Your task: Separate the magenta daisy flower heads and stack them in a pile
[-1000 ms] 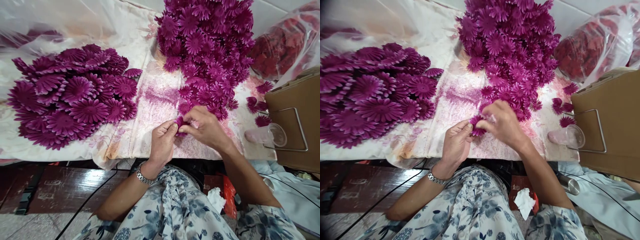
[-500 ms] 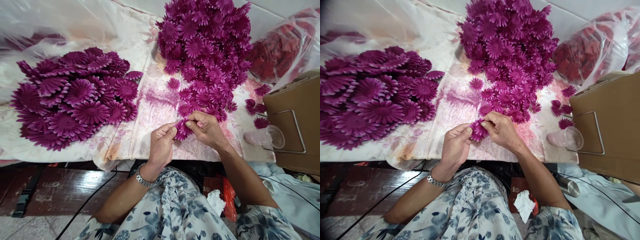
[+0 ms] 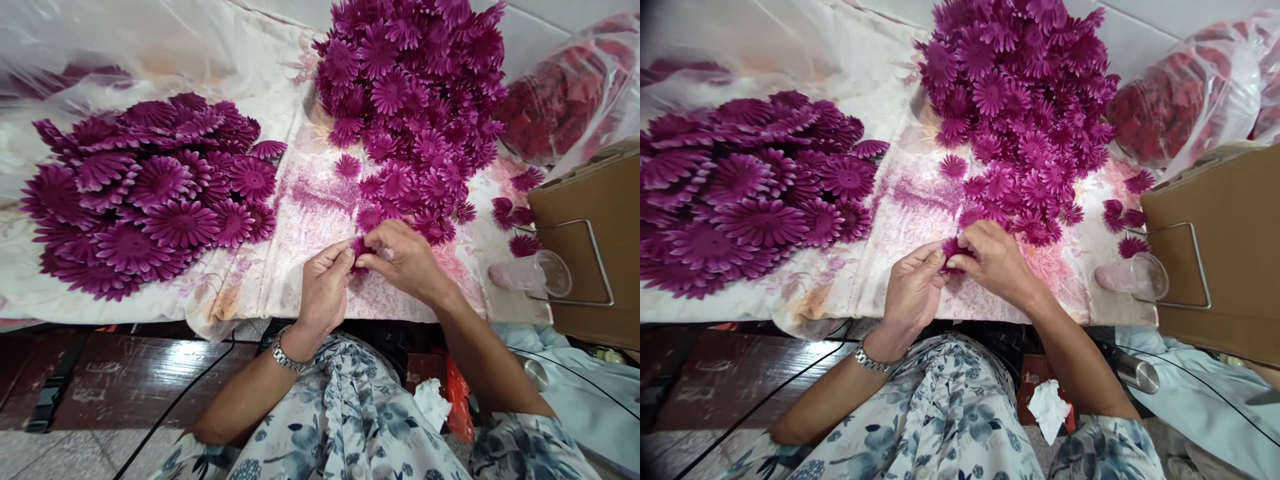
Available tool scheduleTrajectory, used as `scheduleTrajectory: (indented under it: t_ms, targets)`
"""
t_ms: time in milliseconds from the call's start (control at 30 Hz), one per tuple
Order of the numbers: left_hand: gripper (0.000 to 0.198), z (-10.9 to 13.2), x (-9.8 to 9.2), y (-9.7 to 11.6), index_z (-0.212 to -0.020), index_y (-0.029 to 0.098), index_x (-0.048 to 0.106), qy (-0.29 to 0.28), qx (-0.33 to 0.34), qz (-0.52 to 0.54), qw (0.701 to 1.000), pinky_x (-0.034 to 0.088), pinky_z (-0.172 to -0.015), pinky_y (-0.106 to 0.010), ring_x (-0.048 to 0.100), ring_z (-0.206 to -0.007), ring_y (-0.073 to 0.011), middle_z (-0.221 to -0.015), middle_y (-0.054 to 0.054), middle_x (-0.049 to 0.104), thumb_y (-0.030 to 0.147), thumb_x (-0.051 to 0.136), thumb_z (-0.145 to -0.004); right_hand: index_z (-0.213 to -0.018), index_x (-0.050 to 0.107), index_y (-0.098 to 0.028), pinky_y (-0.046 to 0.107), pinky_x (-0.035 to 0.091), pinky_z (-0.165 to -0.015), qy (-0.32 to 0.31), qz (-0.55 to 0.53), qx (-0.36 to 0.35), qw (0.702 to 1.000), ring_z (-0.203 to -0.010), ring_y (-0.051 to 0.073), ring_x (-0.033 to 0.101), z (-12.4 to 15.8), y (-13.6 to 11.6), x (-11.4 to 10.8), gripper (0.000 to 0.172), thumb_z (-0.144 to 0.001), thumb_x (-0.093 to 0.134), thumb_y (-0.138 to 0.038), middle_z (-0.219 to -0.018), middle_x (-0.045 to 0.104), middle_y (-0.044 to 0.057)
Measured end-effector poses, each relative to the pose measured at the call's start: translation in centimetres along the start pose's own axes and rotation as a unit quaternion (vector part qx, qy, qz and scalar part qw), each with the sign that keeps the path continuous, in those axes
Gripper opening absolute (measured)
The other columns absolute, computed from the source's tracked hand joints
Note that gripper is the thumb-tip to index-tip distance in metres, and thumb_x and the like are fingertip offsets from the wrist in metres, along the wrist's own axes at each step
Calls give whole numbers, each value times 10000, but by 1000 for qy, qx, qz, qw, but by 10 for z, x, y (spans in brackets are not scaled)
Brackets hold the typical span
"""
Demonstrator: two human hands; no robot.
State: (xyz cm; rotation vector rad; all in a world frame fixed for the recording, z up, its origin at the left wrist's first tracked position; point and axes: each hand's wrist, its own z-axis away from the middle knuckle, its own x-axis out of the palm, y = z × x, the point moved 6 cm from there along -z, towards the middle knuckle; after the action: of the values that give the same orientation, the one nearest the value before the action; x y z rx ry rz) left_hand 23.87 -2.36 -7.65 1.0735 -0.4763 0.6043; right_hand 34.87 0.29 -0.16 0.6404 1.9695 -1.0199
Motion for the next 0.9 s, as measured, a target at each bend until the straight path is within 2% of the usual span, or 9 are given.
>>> scheduleTrajectory:
  t_ms: [133, 233, 300, 400, 500, 600, 733, 800, 900]
  targets:
    - [240, 1, -2, -2, -809, 181, 747, 20, -8, -10, 1000, 441, -586, -213, 588, -643, -98, -750, -43, 725, 274, 778, -590, -709, 518, -198, 274, 414, -613, 16, -22, -22, 999, -649, 134, 510, 8, -10, 13, 180, -862, 540, -290, -652, 555, 6]
    - [212, 1, 0, 1, -738, 178, 748, 14, 10, 6, 1000, 463, -588, -227, 599, -625, -113, -693, -39, 719, 265, 796, -550, -728, 550, -186, 269, 420, -596, 9, -33, -23, 999, -642, 132, 531, 8, -7, 7, 156, -870, 524, -248, -653, 582, 14]
    - [194, 1, 2, 2, -695, 167, 739, 5, 19, 15, 1000, 469, -582, -233, 593, -588, -112, -637, -30, 703, 263, 800, -538, -735, 567, -184, 258, 423, -556, 17, -59, 12, 998, -607, 122, 533, 5, 5, -3, 139, -862, 531, -227, -648, 589, 5]
    - [186, 0, 2, 1, -670, 156, 722, -2, 13, 18, 1000, 464, -568, -230, 584, -555, -103, -599, -17, 681, 272, 799, -547, -804, 598, -190, 289, 452, -593, 111, -9, 92, 990, -651, 140, 555, -6, 32, -31, 133, -878, 505, -250, -731, 625, 24]
    - [196, 0, 1, 1, -687, 153, 714, -1, 14, 20, 1000, 467, -578, -231, 583, -564, -97, -621, -15, 679, 280, 796, -562, -964, 606, -185, 406, 452, -779, 173, 125, 121, 969, -884, 223, 564, -13, 44, -51, 177, -859, 544, -313, -927, 631, 91]
    - [204, 0, 2, 1, -726, 154, 719, -7, 16, 19, 1000, 464, -580, -229, 576, -576, -93, -664, -22, 687, 287, 783, -586, -1011, 590, -182, 401, 449, -796, 123, 122, 77, 982, -935, 233, 546, -11, 31, -39, 253, -835, 581, -363, -960, 614, 100]
    - [251, 0, 1, 1, -770, 152, 733, 5, 9, -4, 1000, 432, -535, -193, 555, -563, -80, -643, -19, 677, 302, 788, -577, -772, 563, -179, 276, 443, -636, -5, 6, 3, 1000, -695, 141, 526, 3, 1, 1, 171, -834, 589, -336, -716, 579, 21]
    - [254, 1, 0, -1, -766, 156, 737, 12, 4, -13, 1000, 428, -523, -189, 555, -560, -80, -643, -19, 679, 299, 794, -564, -722, 532, -180, 260, 427, -619, -4, -8, -10, 1000, -664, 127, 514, 7, -5, 9, 168, -834, 593, -289, -677, 563, 7]
    - [237, 0, -1, -1, -734, 163, 742, 20, 11, -8, 1000, 421, -513, -184, 537, -537, -69, -626, -13, 677, 277, 807, -537, -742, 552, -173, 257, 426, -630, 20, -12, -30, 999, -675, 126, 534, 10, -9, 9, 134, -862, 546, -233, -688, 597, 20]
